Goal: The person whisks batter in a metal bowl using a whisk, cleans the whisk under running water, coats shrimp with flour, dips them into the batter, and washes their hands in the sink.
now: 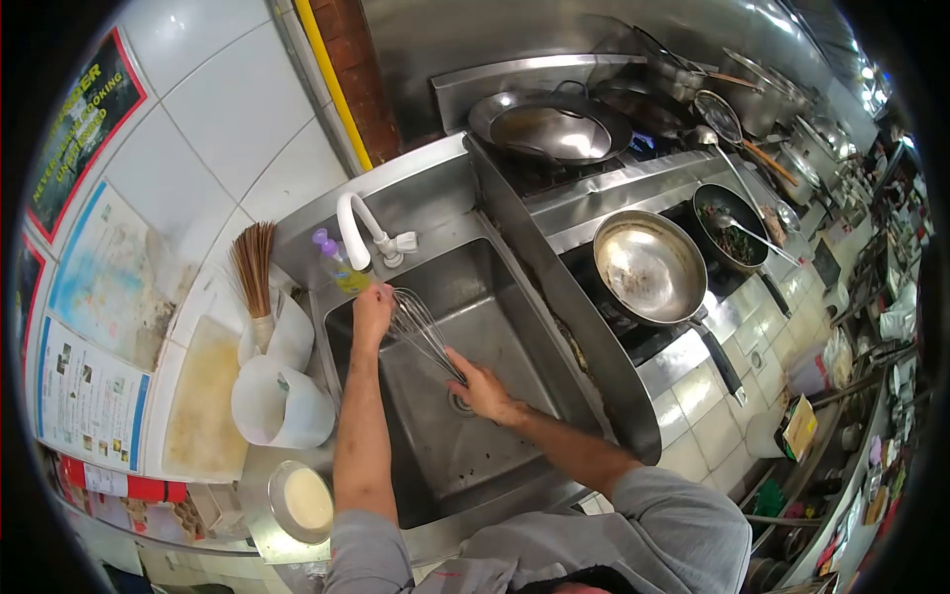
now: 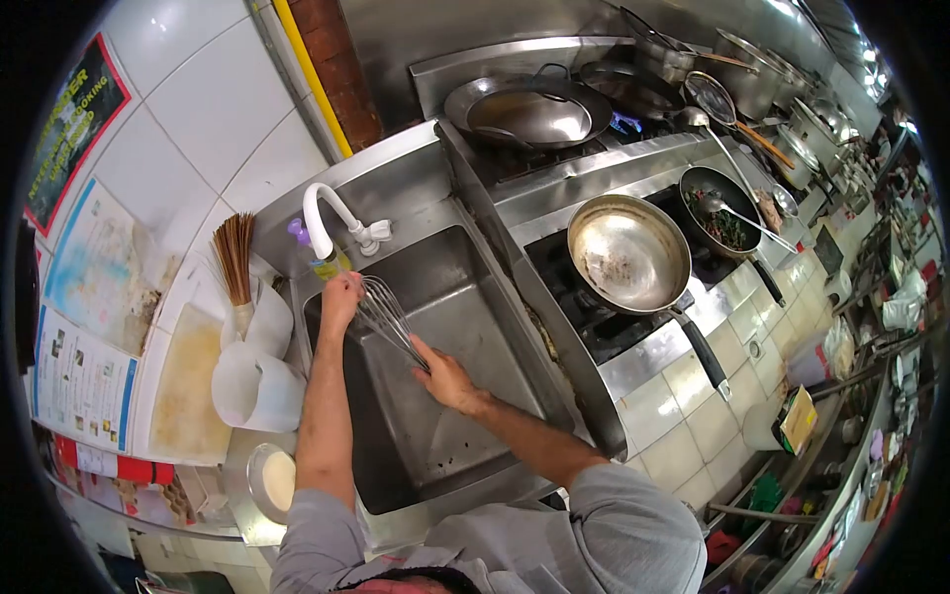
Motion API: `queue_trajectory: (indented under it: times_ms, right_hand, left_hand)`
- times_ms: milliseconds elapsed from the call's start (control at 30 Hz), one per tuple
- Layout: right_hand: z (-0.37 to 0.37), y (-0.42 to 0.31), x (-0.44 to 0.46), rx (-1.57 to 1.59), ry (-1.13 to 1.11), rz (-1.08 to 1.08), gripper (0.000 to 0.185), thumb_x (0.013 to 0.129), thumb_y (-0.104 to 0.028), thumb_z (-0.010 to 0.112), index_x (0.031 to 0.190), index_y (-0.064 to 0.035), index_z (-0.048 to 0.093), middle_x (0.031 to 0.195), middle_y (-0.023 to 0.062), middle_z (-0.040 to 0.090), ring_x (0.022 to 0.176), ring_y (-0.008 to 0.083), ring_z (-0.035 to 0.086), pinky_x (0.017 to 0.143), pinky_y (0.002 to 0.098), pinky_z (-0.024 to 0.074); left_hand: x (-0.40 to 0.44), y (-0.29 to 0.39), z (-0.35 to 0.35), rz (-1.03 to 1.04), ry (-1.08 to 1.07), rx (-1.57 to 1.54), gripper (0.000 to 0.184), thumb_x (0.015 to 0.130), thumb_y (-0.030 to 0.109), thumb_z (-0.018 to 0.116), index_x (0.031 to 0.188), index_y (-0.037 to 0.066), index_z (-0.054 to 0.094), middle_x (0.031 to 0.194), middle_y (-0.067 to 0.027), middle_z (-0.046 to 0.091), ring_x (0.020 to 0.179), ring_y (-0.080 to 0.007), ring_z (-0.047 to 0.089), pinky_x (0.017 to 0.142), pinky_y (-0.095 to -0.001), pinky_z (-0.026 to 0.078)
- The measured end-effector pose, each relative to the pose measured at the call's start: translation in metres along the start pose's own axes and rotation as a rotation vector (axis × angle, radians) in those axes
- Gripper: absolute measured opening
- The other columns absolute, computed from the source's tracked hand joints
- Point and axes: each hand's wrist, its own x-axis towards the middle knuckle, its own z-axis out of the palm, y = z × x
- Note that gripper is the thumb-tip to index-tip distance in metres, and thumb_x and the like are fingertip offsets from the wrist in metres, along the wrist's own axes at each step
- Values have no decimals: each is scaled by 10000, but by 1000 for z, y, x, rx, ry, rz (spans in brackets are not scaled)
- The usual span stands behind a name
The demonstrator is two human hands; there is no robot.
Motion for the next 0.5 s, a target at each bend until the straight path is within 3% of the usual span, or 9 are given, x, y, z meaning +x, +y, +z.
queue_trajectory:
  times_ms: [67, 133, 167, 200, 267, 300, 367, 400, 500]
  right_hand:
    - [8, 13, -1, -17, 51, -57, 627, 848, -112, 596, 1395, -155, 292, 1143, 225, 541, 1017, 385, 545, 848, 400, 451]
    - [7, 19, -7, -71, 68, -14, 627, 845, -116, 595, 1394, -157, 294, 1084, 212, 560, 962, 372, 566, 800, 402, 464]
    - [5, 22, -7, -67, 48, -14, 627, 845, -116, 595, 1394, -157, 294, 1084, 212, 560, 962, 372, 566, 800, 402, 464]
    - [-2, 17, -5, -52, 29, 75, 632, 840, -104, 597, 1393, -161, 297, 1075, 209, 566, 950, 371, 572, 792, 403, 465]
    - [2, 14, 0, -29, -18, 153, 636, 835, -92, 599, 1392, -164, 300, 1066, 206, 572, 938, 370, 578, 784, 404, 466]
    - [6, 16, 2, -8, 78, 26, 641, 829, -82, 605, 1391, -165, 305, 1057, 208, 578, 932, 372, 581, 785, 401, 467]
    - [14, 17, 9, -4, 212, -103, 634, 812, -52, 618, 1375, -144, 339, 1061, 217, 584, 946, 381, 582, 797, 395, 467]
    - [16, 15, 12, 0, 203, -108, 634, 812, -52, 618, 1375, -144, 339, 1061, 217, 584, 946, 381, 582, 797, 395, 467]
    - [20, 12, 21, 23, 228, -89, 603, 806, -47, 622, 1353, -112, 375, 1108, 225, 569, 992, 386, 571, 820, 386, 460]
  left_hand:
    - [0, 10, -7, 69, -55, 131, 171, 860, 150, 529, 864, -7, 597, 695, -119, 621, 643, -229, 616, 618, -359, 469]
    - [1, 15, -13, 72, -249, 136, 193, 853, 183, 545, 869, -6, 582, 674, -145, 607, 642, -294, 611, 623, -391, 466]
    - [0, 14, -13, 255, -201, 297, 184, 840, 177, 557, 865, -5, 571, 717, -174, 607, 705, -353, 599, 658, -417, 464]
    - [-2, 14, -10, 232, -190, 303, 184, 840, 177, 557, 865, -5, 571, 717, -174, 607, 705, -353, 599, 658, -417, 464]
    - [-10, 19, 0, 346, 54, 417, 135, 833, 137, 570, 834, 3, 560, 706, -150, 607, 646, -347, 586, 632, -390, 470]
    - [-16, 17, 3, 328, 63, 429, 135, 833, 137, 570, 834, 3, 560, 706, -150, 607, 646, -347, 586, 632, -390, 470]
    - [-28, 18, 13, 450, 429, 163, 113, 823, 107, 568, 848, -3, 560, 767, -173, 599, 732, -375, 571, 678, -394, 471]
    - [-40, 20, 18, 298, 405, 154, 83, 825, 67, 567, 858, -8, 568, 909, -177, 577, 824, -342, 566, 711, -374, 472]
    - [-76, 14, 58, 365, 580, 78, 58, 834, 50, 577, 862, -1, 569, 1071, -167, 500, 886, -306, 547, 715, -344, 476]
